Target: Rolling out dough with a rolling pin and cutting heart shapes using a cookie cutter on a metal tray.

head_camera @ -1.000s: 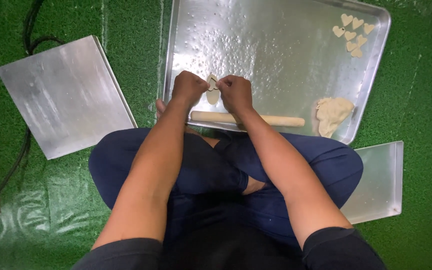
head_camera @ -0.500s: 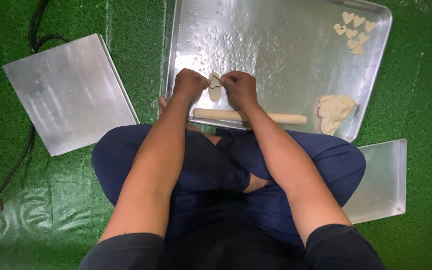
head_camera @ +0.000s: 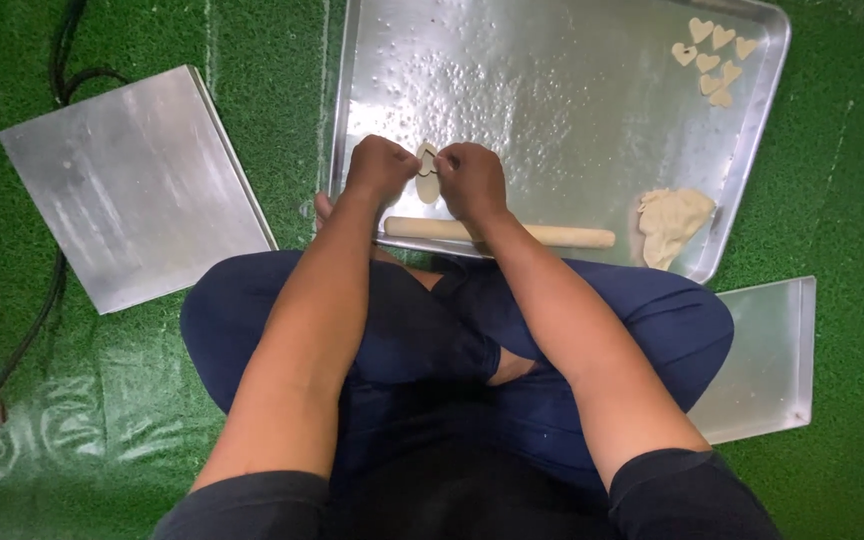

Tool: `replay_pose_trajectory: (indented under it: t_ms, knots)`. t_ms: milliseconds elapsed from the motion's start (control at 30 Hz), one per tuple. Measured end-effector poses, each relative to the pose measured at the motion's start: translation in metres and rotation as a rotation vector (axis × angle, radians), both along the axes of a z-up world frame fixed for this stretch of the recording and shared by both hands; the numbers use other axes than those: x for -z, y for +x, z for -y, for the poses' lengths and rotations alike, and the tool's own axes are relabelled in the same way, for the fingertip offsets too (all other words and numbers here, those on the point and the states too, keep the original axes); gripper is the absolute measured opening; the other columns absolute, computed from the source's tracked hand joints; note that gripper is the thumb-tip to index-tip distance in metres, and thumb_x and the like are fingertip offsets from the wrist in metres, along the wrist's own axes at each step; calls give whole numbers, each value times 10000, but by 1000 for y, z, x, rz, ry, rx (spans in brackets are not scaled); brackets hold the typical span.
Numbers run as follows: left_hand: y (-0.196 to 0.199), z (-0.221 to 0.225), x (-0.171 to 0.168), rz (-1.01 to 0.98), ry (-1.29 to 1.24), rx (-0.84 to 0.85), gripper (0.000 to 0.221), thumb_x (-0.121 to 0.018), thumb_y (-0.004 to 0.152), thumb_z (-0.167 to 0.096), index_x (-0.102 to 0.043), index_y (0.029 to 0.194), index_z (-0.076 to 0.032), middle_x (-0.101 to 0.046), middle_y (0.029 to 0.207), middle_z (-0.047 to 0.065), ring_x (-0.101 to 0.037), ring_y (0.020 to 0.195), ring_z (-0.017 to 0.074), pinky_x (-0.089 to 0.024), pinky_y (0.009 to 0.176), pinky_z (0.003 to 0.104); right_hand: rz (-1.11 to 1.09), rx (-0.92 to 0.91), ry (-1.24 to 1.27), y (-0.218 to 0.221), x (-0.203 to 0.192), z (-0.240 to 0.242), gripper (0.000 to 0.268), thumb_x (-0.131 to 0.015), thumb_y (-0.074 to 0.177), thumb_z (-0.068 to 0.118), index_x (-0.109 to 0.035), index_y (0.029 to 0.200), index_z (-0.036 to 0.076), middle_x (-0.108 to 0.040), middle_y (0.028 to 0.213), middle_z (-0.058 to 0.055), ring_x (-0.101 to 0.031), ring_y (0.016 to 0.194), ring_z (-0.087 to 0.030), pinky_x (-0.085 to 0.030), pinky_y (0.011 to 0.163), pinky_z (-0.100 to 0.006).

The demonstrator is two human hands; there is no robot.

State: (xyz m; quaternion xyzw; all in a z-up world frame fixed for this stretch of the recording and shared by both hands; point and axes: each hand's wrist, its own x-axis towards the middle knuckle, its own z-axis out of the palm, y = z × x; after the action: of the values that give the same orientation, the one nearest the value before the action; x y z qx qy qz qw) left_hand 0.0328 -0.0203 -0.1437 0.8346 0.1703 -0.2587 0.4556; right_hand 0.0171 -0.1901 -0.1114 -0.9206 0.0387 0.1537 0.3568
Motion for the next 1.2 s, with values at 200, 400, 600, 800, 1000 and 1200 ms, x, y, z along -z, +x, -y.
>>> replay_pose_trajectory:
  t_ms: [200, 400, 600, 800, 1000, 1200]
  knots:
    - [1, 0, -3, 3, 0, 16, 150, -738, 930, -154, -805, 1031, -67, -789, 974, 148, -745, 1054, 364, -582, 884, 488, 50, -37, -24, 1, 2, -1, 204, -639, 972, 198, -789, 1016, 68, -725, 891, -187, -718, 931, -411, -569, 806, -490]
    - [-1, 1, -3, 20, -5, 8, 150, -738, 925, -145, -805, 1025, -57, -786, 948, 158, -755, 1008, 366, -593, 839, 470, 54, -69, -23, 1, 6, 1, 215, -625, 981, 215, -781, 1021, 73, -711, 881, -177, -712, 920, -396, -568, 809, -467]
    - [-1, 0, -14, 5, -5, 22, 159, -715, 932, -119, -798, 1039, -36, -783, 975, 185, -745, 1042, 383, -590, 875, 492, 49, -73, -51, 2, 13, 1, 221, -628, 983, 234, -778, 1009, 74, -700, 864, -172, -708, 909, -387, -568, 805, -459]
    - [0, 2, -6, 28, 10, 31, 165, -729, 945, -160, -801, 1045, -49, -786, 954, 159, -749, 1031, 374, -593, 851, 482, 95, -71, -1, 2, 9, 0, 223, -621, 983, 199, -777, 1010, 42, -695, 849, -211, -700, 894, -428, -555, 791, -488]
    - [0, 0, 3, 9, 10, 35, 167, -735, 942, -169, -799, 1043, -52, -786, 943, 153, -744, 1051, 370, -585, 893, 496, 75, -47, 0, 0, 9, 2, 226, -632, 972, 223, -781, 992, 54, -706, 846, -200, -715, 882, -402, -559, 775, -477]
    - [1, -1, 9, 4, -13, 13, 175, -732, 951, -189, -799, 1048, -60, -786, 920, 135, -741, 1057, 367, -576, 904, 502, 53, -20, 34, -3, 2, 0, 241, -618, 986, 224, -778, 1014, 47, -708, 856, -191, -720, 885, -389, -553, 776, -468]
